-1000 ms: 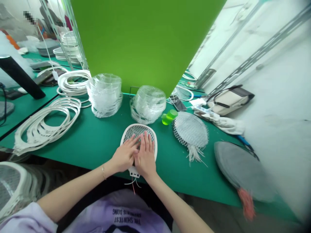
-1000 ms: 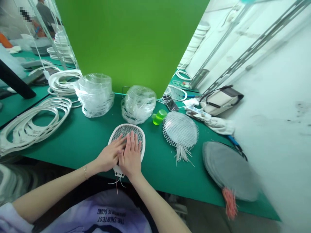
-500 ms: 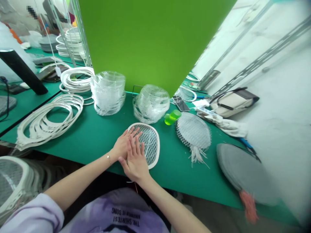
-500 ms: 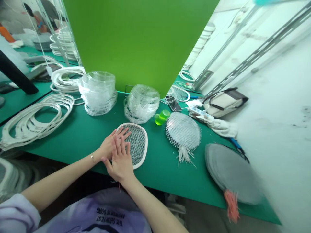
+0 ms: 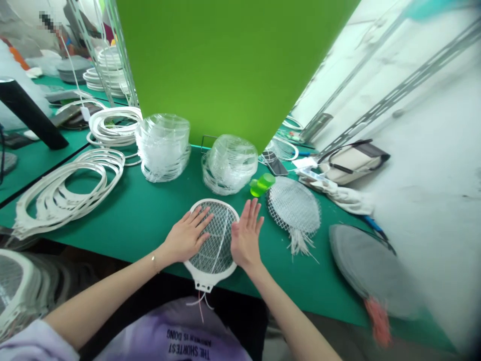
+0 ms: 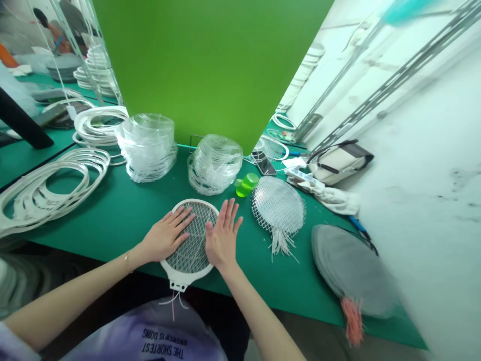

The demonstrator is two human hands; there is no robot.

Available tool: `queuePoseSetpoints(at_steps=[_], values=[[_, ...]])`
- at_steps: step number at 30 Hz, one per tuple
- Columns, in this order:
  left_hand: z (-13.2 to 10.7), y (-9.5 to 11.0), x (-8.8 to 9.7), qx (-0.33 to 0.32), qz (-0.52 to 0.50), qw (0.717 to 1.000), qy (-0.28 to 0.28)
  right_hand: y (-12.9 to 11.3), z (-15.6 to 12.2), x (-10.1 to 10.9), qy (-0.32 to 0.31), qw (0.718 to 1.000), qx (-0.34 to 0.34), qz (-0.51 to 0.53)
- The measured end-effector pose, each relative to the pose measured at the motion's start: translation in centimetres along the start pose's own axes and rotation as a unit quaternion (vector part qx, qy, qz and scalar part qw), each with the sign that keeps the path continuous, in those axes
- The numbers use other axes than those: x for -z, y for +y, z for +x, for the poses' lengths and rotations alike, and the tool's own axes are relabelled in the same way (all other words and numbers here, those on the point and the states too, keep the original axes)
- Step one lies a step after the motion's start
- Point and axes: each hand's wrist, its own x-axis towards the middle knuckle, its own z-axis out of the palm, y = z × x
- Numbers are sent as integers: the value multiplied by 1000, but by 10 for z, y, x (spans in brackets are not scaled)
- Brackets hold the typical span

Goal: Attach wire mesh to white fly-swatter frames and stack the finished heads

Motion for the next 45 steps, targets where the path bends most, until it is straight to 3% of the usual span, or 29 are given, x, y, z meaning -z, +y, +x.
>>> queuePoseSetpoints(at_steps=[6, 12, 18, 24, 29, 31, 37, 42, 45], values=[[0, -11, 9, 9, -25, 999, 23, 9, 0, -3, -61, 998, -19, -20], [9, -16, 4, 7, -6, 1000, 17, 7, 4, -2, -106, 994, -29, 6], [12, -15, 8, -3, 4, 1000, -4, 10, 15, 9, -132, 991, -6, 8], [41, -10, 13, -16, 17, 1000, -1, 2, 27, 9, -94, 994, 13, -55], [52, -10, 9, -72, 9, 997, -36, 11, 36, 4, -167, 983, 82, 2], [51, -11, 8, -70, 7, 997, -41, 15, 36, 6, -180, 980, 78, 42], [51, -12, 6, -60, 12, 997, -40, 2, 3, 11, -53, 998, -12, 14], [56, -2, 8, -54, 21, 998, -25, -10, -24, 1, -81, 997, -2, -17], [57, 11, 9, -71, 21, 997, -9, -4, -13, 10, -49, 999, -23, -1]])
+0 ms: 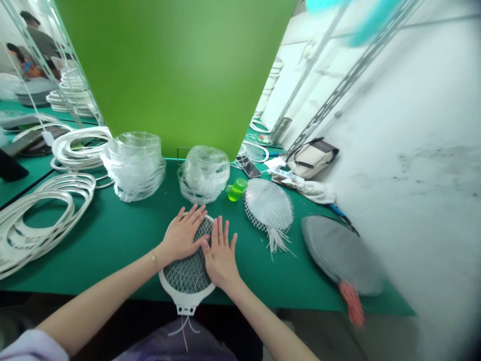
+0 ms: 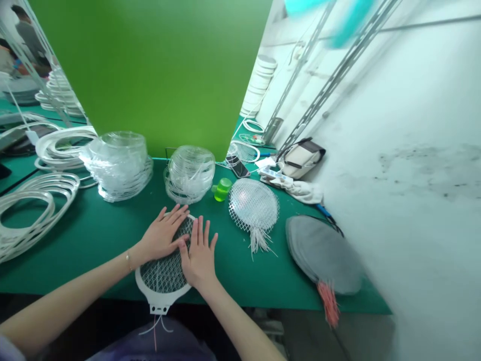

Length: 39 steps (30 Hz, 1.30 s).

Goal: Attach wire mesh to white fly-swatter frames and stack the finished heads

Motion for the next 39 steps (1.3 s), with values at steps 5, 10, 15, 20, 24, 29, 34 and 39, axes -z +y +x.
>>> queuePoseSetpoints(at_steps=[5, 10, 15, 20, 24, 29, 34, 39], values=[[-2, 9, -4, -61, -25, 998, -12, 38, 89, 54, 204, 977, -53, 28], [-8, -1, 0, -38, -15, 998, -56, 83, 173, 72, 106, 988, -107, -38], [-13, -10, 7, -26, -14, 999, -37, 74, 163, 76, 109, 985, -129, -43], [-11, -10, 1, -22, -11, 999, -40, 21, 93, 78, 199, 980, -29, -1], [-11, -13, -5, -9, -12, 999, -39, -7, 58, 52, 189, 981, 24, 44], [-10, -13, -2, -8, -14, 999, -43, -10, 42, 60, 200, 978, 5, 61], [3, -2, 6, -67, 6, 997, -44, 11, 35, 70, 247, 968, -29, 5], [11, -7, 12, -101, -34, 991, -83, 37, 51, 57, 199, 975, -100, -28]])
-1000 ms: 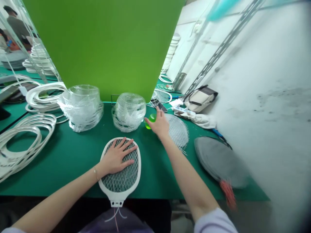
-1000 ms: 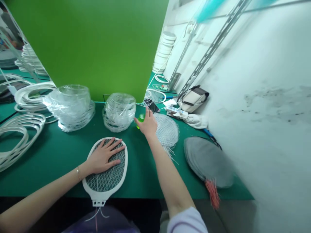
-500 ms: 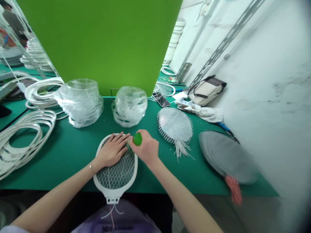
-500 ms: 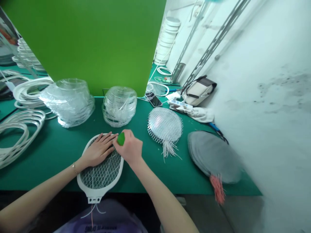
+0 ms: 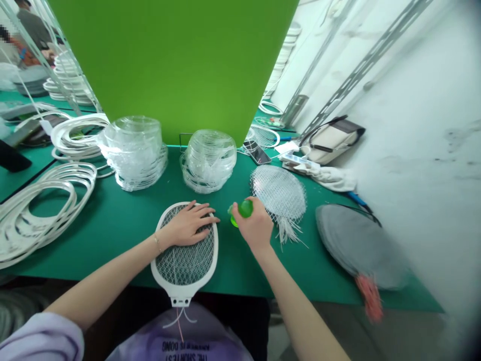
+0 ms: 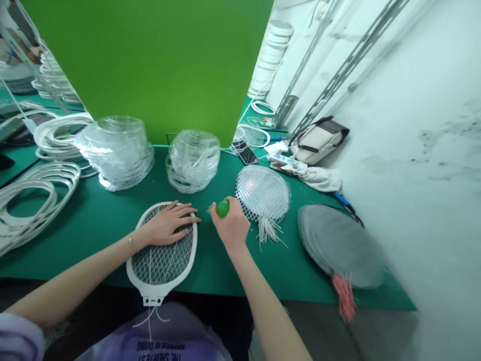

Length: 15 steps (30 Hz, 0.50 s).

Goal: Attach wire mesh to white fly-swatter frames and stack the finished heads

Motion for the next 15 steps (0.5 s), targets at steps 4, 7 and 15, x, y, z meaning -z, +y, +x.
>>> queuePoseSetpoints(at_steps=[4, 7, 15], values=[[-21, -18, 12, 69, -11, 997, 9, -9, -22, 26, 7, 1000, 4, 21], [-44, -30, 21, 128, -18, 992, 13, -26, -69, 38, -101, 990, 27, 93], [-108, -10, 43, 253, -122, 960, 3, -46, -122, 8, -293, 932, 5, 215]])
